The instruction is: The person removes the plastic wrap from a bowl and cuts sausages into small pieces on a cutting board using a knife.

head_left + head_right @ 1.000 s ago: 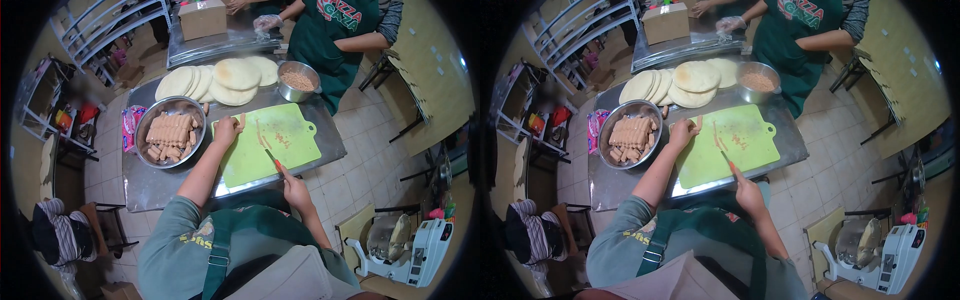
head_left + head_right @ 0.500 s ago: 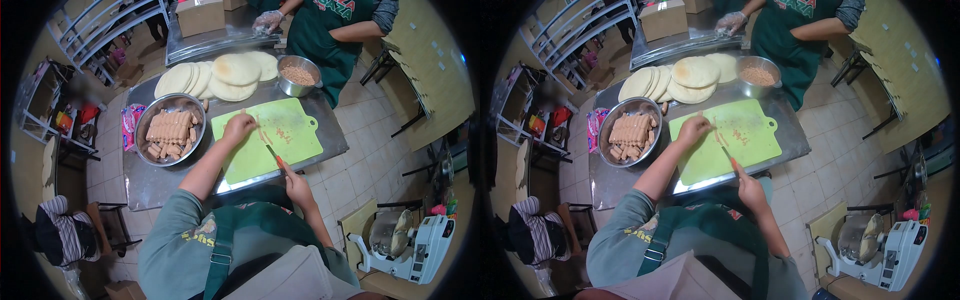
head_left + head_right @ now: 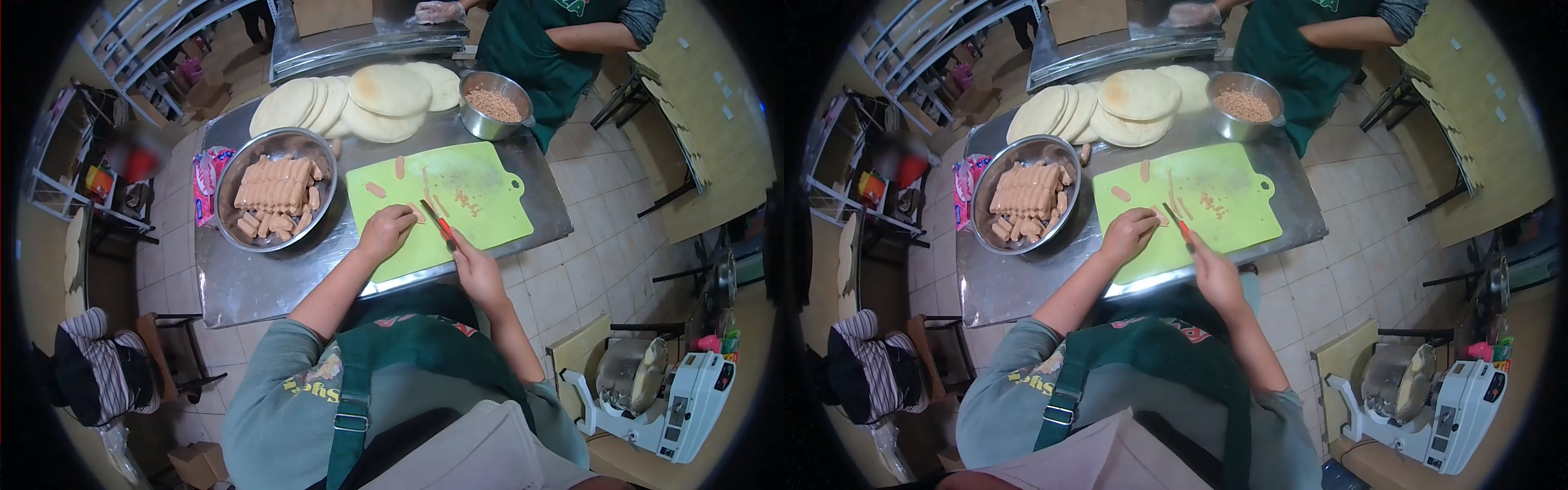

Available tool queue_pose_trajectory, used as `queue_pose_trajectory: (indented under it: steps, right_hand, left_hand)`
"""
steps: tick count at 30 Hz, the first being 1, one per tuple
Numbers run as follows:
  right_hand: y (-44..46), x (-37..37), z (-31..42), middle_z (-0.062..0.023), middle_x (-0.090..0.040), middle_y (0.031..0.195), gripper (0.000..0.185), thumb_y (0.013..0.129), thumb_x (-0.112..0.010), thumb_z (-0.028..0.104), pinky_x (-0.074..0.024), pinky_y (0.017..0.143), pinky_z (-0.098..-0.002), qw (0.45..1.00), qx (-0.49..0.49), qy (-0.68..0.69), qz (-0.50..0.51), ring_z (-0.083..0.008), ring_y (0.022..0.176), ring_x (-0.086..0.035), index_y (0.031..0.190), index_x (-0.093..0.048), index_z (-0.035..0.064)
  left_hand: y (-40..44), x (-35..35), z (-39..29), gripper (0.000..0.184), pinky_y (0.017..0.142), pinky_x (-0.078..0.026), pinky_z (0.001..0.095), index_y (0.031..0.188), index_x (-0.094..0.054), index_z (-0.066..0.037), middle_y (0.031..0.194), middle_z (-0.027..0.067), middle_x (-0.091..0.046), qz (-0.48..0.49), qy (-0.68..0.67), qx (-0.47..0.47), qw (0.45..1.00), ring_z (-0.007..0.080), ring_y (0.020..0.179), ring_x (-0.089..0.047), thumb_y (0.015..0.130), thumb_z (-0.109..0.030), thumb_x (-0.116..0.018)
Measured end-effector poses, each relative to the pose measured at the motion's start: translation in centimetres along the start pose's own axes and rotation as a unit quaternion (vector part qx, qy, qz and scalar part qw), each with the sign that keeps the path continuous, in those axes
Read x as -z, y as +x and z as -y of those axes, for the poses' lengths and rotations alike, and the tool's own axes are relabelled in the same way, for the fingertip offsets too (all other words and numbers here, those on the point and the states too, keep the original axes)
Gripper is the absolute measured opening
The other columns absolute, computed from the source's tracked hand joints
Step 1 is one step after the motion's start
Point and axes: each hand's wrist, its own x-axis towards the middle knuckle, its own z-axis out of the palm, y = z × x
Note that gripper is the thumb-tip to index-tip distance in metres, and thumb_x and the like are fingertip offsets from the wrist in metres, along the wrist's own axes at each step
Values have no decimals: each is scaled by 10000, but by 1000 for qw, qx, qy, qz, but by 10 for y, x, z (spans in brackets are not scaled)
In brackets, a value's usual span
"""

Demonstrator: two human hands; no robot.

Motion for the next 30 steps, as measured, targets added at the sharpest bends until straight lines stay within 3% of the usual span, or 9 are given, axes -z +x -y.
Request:
queue_pose_trajectory:
  steps: [2, 8, 18, 25, 30]
  right_hand:
    - [5, -6, 2, -228, -594, 843, 379, 886, -489, 146, -462, 702, -384, 998, 25, -58, 8, -378, 771, -574, 1264, -499, 140]
    - [11, -14, 5, -213, -581, 810, 393, 877, -492, 138, -449, 694, -418, 993, 22, -111, 36, -363, 758, -572, 1270, -495, 156]
    - [22, -17, 6, -230, -572, 763, 399, 869, -481, 112, -443, 672, -429, 987, 6, -147, 64, -378, 722, -566, 1266, -498, 147]
    - [-11, -16, -7, -234, -576, 757, 413, 848, -496, 75, -445, 640, -433, 993, 42, -110, 17, -388, 695, -567, 1257, -507, 127]
    - [-33, -2, -4, -232, -585, 784, 417, 840, -501, 63, -456, 632, -420, 992, 24, -120, 10, -383, 707, -573, 1250, -516, 136]
  left_hand:
    - [-3, 0, -1, 118, 644, -507, 360, 834, -663, -72, 867, 73, -623, -9, -5, 12, 1000, 258, 753, -612, 723, -100, -632]
    - [-4, 2, -2, 115, 655, -518, 340, 845, -671, -58, 905, 80, -633, 27, 3, 36, 999, 243, 780, -631, 741, -105, -652]
    - [-4, -1, -1, 88, 658, -520, 327, 814, -674, -64, 885, 62, -632, 22, -7, 44, 999, 227, 805, -635, 745, -115, -653]
    - [-4, -2, -7, 84, 662, -519, 330, 803, -675, -68, 869, 69, -633, 23, 0, 85, 996, 229, 797, -634, 738, -120, -656]
    - [-5, -6, -3, 93, 666, -518, 338, 813, -668, -61, 865, 90, -631, -6, 16, 40, 999, 246, 799, -627, 740, -116, -651]
